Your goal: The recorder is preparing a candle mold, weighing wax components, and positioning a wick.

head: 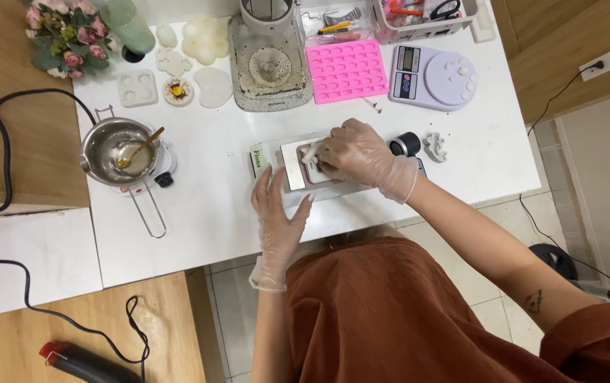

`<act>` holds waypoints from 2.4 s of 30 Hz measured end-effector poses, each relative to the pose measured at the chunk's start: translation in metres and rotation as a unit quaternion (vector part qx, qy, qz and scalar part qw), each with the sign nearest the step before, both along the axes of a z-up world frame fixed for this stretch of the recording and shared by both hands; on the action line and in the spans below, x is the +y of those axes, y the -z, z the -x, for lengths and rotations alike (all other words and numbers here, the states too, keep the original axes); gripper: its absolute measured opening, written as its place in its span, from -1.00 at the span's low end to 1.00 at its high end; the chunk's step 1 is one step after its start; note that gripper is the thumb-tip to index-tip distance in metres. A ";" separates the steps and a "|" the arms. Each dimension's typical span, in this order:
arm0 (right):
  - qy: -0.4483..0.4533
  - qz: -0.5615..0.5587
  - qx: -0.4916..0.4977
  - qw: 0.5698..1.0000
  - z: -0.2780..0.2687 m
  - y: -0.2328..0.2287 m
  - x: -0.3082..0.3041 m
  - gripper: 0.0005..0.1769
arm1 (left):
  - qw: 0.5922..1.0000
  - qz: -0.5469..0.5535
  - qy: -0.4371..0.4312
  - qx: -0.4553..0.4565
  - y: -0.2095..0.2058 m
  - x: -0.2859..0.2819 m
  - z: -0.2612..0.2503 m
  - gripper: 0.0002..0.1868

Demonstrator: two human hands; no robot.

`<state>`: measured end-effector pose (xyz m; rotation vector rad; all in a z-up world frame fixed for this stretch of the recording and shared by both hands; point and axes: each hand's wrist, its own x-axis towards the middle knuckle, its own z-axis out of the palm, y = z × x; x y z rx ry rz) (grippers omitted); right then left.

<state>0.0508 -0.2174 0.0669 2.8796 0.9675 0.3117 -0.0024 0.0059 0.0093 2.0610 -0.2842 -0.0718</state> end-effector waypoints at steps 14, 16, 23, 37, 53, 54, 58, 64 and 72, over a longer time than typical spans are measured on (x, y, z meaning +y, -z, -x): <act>0.194 -0.684 0.061 0.701 0.108 -0.056 0.025 -0.79 | 0.843 0.445 -0.048 0.297 -0.133 -0.058 0.040 -0.55; 0.188 -0.668 0.024 0.720 0.111 -0.067 0.030 -0.75 | 0.792 0.498 -0.055 0.350 -0.138 -0.068 0.043 -0.60; 0.136 -0.604 -0.046 0.784 0.114 -0.077 0.027 -0.65 | 0.729 0.607 -0.050 0.313 -0.145 -0.071 0.051 -0.76; 0.139 -0.559 -0.053 0.816 0.122 -0.084 0.013 -0.64 | 0.714 0.618 -0.118 0.306 -0.129 -0.075 0.058 -0.85; 0.100 -0.394 -0.156 0.901 0.090 -0.081 0.012 -0.61 | 0.656 0.655 -0.079 0.368 -0.100 -0.077 0.029 -0.77; 0.081 -0.411 -0.161 0.894 0.086 -0.077 0.012 -0.62 | 0.626 0.652 -0.094 0.416 -0.097 -0.075 0.024 -0.69; 0.072 -0.465 -0.129 0.873 0.076 -0.044 -0.001 -0.64 | 0.587 0.674 0.000 0.448 -0.075 -0.063 0.012 -0.75; 0.175 -0.521 0.051 0.834 0.062 -0.044 -0.002 -0.62 | 0.599 0.635 0.000 0.488 -0.058 -0.057 -0.003 -0.78; 0.150 -0.531 0.272 0.788 0.002 -0.053 -0.004 -0.50 | 0.649 0.579 -0.064 0.490 -0.055 -0.038 -0.038 -0.68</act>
